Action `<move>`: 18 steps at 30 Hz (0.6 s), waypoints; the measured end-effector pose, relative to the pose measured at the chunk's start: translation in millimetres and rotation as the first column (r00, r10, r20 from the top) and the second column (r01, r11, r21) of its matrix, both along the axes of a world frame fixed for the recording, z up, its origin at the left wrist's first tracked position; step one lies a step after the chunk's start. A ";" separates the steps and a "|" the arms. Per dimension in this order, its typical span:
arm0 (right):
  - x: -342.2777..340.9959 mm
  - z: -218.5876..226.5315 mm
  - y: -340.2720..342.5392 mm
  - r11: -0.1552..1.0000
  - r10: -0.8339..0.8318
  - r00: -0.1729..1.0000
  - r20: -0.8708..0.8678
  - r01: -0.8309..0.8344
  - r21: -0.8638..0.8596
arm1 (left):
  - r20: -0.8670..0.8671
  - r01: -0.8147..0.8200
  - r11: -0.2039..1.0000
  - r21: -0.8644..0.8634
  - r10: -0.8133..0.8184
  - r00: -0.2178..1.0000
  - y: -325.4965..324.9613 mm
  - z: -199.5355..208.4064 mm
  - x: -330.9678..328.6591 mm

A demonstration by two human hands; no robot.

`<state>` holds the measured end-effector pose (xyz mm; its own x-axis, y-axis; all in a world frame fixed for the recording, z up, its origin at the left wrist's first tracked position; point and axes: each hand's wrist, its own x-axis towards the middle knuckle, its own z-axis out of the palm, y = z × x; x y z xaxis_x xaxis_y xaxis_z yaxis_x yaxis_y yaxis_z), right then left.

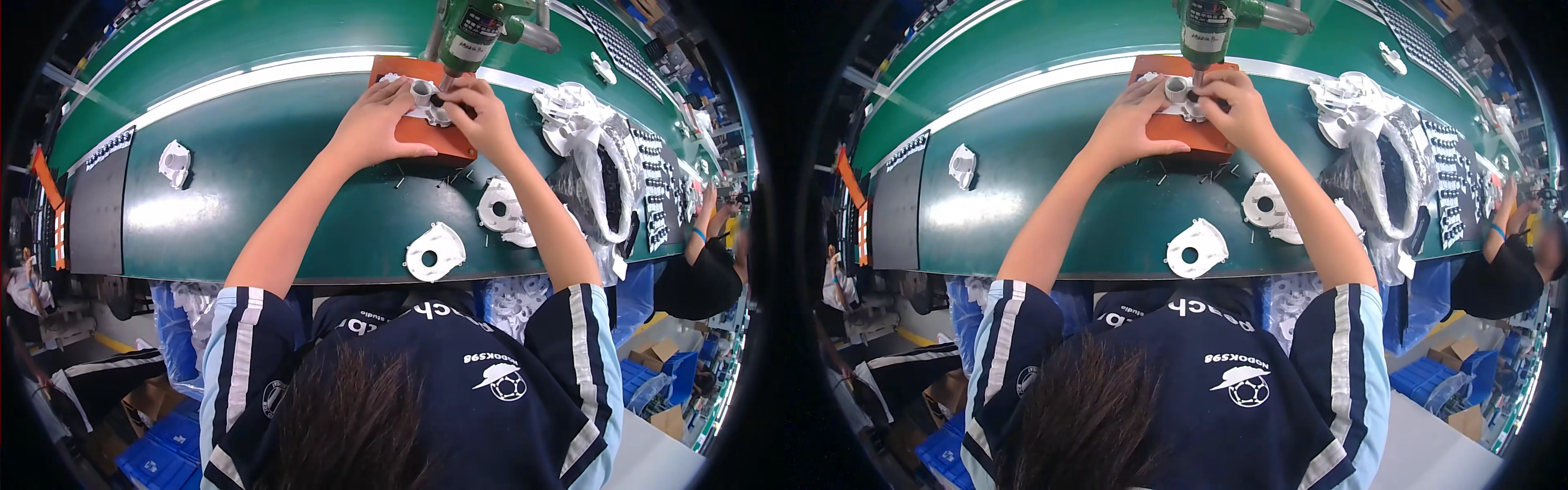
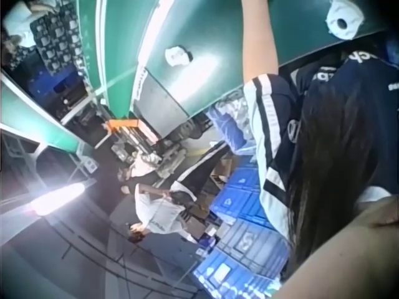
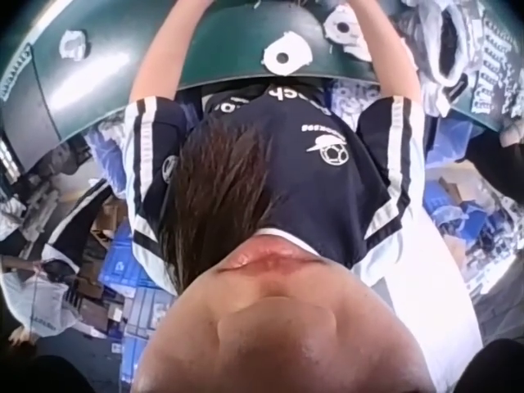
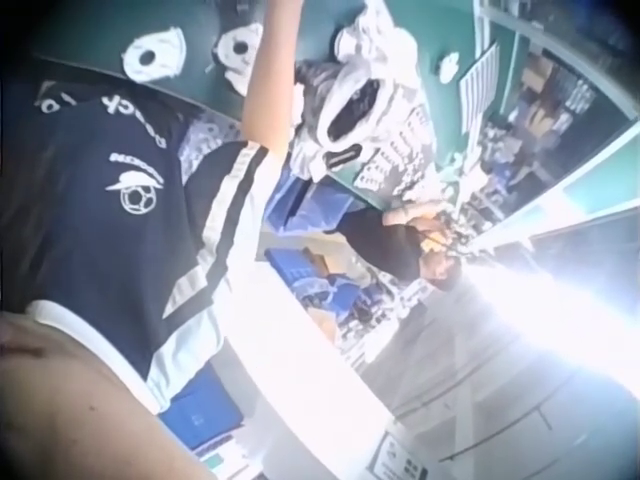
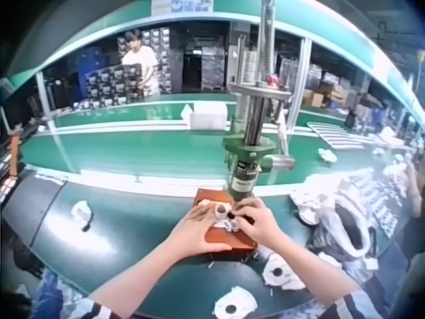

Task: Assembling white plastic components onto bases using a manual press tool on a factory assembly line.

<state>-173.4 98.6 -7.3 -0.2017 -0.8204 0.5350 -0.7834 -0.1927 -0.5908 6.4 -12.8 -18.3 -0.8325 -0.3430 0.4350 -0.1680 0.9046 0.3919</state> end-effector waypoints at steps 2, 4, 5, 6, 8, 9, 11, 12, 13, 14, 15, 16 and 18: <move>-1.6 -3.8 2.6 1.000 -0.006 0.995 -0.095 0.006 0.001 | 0.012 -0.004 1.000 0.003 0.004 1.000 0.6 0.9 -0.5; 0.4 -2.5 6.2 1.000 -0.008 0.981 -0.192 0.009 0.004 | 0.022 -0.011 1.000 0.007 0.011 1.000 2.3 1.4 -0.4; 2.9 0.4 9.8 0.998 -0.020 0.975 -0.223 0.033 0.051 | 0.021 -0.007 1.000 -0.010 0.007 1.000 2.9 1.3 -0.1; 4.8 4.0 11.4 0.993 -0.027 0.966 -0.257 0.055 0.100 | 0.017 -0.005 1.000 -0.024 0.006 1.000 1.3 1.8 -0.8; 11.5 6.8 19.4 0.990 -0.017 0.957 -0.291 0.057 0.131 | 0.003 0.009 1.000 -0.008 -0.009 1.000 1.0 3.8 0.9; 13.7 7.6 22.9 0.986 -0.008 0.946 -0.324 0.062 0.156 | -0.009 0.025 1.000 0.001 -0.025 1.000 2.0 4.3 1.7; -0.6 2.5 29.7 0.984 0.000 0.914 -0.405 0.072 0.164 | -0.017 0.012 1.000 -0.003 -0.012 1.000 1.1 2.8 0.8; -12.2 1.5 33.1 0.985 -0.072 0.962 -0.262 0.109 0.130 | -0.019 0.003 1.000 -0.009 -0.003 1.000 1.9 1.7 1.1; -24.3 2.4 33.4 0.984 -0.134 0.985 -0.109 0.145 0.103 | -0.019 -0.004 1.000 -0.005 0.004 1.000 2.1 1.2 2.0; -38.7 9.4 29.5 0.981 -0.186 0.962 0.201 0.171 0.089 | 0.002 -0.022 1.000 -0.002 0.022 1.000 2.2 1.2 3.0; -60.6 23.7 23.4 0.975 -0.220 0.842 0.492 0.205 0.084 | 0.022 -0.033 0.999 -0.002 0.033 0.999 2.0 2.8 3.3; -128.5 34.5 20.4 0.996 -0.078 0.997 0.028 0.079 -0.046 | 0.022 -0.030 1.000 -0.007 0.030 0.999 2.1 4.5 2.0; -169.3 96.6 -0.9 0.986 0.028 0.753 0.657 0.089 -0.144 | 0.009 0.003 1.000 -0.018 -0.003 1.000 1.8 5.2 -2.4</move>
<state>-342.6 97.7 89.4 -0.5734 -0.7250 0.3815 -0.2221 -0.3107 -0.9242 3.9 -11.0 -13.1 -0.8374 -0.3324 0.4339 -0.1682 0.9120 0.3741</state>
